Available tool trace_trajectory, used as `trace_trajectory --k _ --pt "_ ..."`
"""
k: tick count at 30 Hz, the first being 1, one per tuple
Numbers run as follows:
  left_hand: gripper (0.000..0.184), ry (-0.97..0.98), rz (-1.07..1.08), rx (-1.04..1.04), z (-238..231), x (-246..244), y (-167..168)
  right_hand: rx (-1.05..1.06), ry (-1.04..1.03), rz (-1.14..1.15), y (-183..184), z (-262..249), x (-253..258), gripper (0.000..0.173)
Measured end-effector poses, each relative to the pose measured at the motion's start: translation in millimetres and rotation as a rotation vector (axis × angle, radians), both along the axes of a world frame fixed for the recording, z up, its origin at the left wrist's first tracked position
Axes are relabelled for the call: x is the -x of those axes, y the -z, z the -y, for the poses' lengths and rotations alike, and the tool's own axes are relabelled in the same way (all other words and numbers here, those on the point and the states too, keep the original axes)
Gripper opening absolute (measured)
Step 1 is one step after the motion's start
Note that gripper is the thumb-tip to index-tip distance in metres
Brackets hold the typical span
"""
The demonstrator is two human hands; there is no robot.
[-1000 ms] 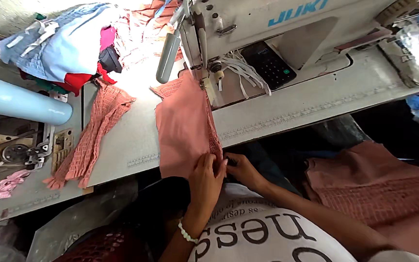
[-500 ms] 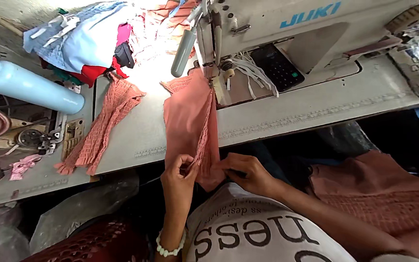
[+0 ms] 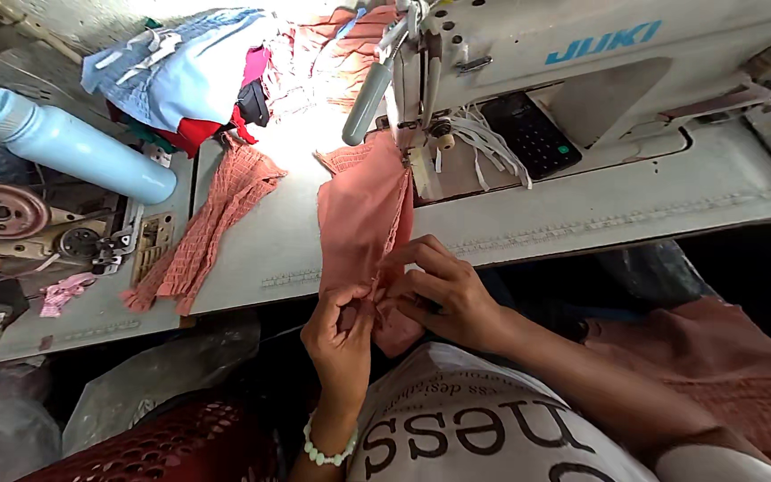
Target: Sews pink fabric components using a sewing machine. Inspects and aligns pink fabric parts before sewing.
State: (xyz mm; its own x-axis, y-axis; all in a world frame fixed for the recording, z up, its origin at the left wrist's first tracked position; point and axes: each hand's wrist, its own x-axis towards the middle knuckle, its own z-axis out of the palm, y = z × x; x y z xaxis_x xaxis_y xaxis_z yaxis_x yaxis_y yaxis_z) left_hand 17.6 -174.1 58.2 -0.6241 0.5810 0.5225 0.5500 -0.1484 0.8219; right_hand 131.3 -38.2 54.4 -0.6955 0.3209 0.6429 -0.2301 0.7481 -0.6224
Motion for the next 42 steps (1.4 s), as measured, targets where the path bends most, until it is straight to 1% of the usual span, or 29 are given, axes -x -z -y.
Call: trace_trajectory --k 2,4,7,11,14,15,20,23,24,26,28,30,31,32,34,36,37,39,40,42 --pt "0.008 0.022 -0.001 -0.032 -0.3 1.3 0.7 0.106 -0.088 0.045 -6.8 -5.4 3.0 0.015" --pt "0.006 0.056 -0.015 -0.042 -0.4 2.4 1.9 0.228 -0.201 0.093 -13.0 -12.4 5.0 0.014" --pt "0.013 0.085 -0.020 -0.059 -1.5 1.5 3.2 0.385 -0.316 0.115 -17.7 -21.1 8.0 0.011" --pt "0.024 0.094 0.096 -0.059 -0.6 0.4 2.3 0.480 -0.311 0.066 -18.6 -22.6 8.8 0.006" --pt "0.010 0.095 0.196 -0.060 -0.2 0.7 0.1 0.513 -0.306 0.011 -15.5 -18.3 9.6 0.006" --pt "0.008 0.106 0.219 -0.062 0.3 1.3 0.1 0.527 -0.304 -0.007 -14.7 -16.8 9.9 0.006" --pt "0.009 0.142 0.239 -0.088 -0.4 2.3 0.3 0.580 -0.248 -0.064 -14.0 -8.8 12.3 0.007" --pt "0.013 0.137 0.139 -0.084 -0.2 2.6 -0.1 0.525 -0.188 -0.057 -16.9 -5.9 12.1 0.008" --pt "0.014 0.126 0.091 -0.079 -0.1 2.6 -0.2 0.457 -0.161 -0.035 -18.8 -6.1 11.3 0.009" --pt "0.015 0.106 -0.002 -0.065 0.1 1.7 0.7 0.254 -0.104 -0.009 -23.1 -7.0 8.8 0.012" --pt "0.014 0.101 -0.053 -0.043 -0.3 -2.2 5.2 0.094 -0.041 -0.039 -25.2 -6.2 6.3 0.010" --pt "0.033 0.105 -0.071 -0.006 -1.9 -7.0 13.7 0.020 0.013 -0.070 -25.6 -5.3 3.9 0.009" --pt "0.035 0.091 -0.097 0.004 -3.1 -7.2 16.4 0.000 0.032 -0.078 -25.6 -5.1 2.3 0.008" --pt "0.029 0.075 -0.154 0.010 -3.5 -4.2 16.3 -0.022 0.045 -0.080 -25.0 -4.4 -0.1 0.008" --pt "0.009 0.074 -0.350 0.025 -0.6 12.1 8.5 -0.071 0.054 -0.059 -21.1 -0.1 -8.3 0.008" --pt "0.012 0.174 -0.538 0.093 8.1 28.7 2.6 -0.091 0.045 -0.021 -8.1 9.8 -17.6 0.009" --pt "0.014 0.241 -0.590 0.142 12.7 32.7 4.3 -0.078 0.033 0.005 2.7 15.4 -21.9 0.008" --pt "0.013 0.368 -0.612 0.282 21.6 35.6 16.3 -0.034 0.022 0.071 29.4 25.2 -30.7 0.009" --pt "0.014 0.408 -0.582 0.347 26.7 36.9 24.8 -0.017 0.029 0.103 41.1 28.6 -35.1 0.009" --pt "0.038 0.421 -0.425 0.382 39.4 41.4 41.7 -0.008 0.043 0.142 55.5 29.9 -43.4 0.009"
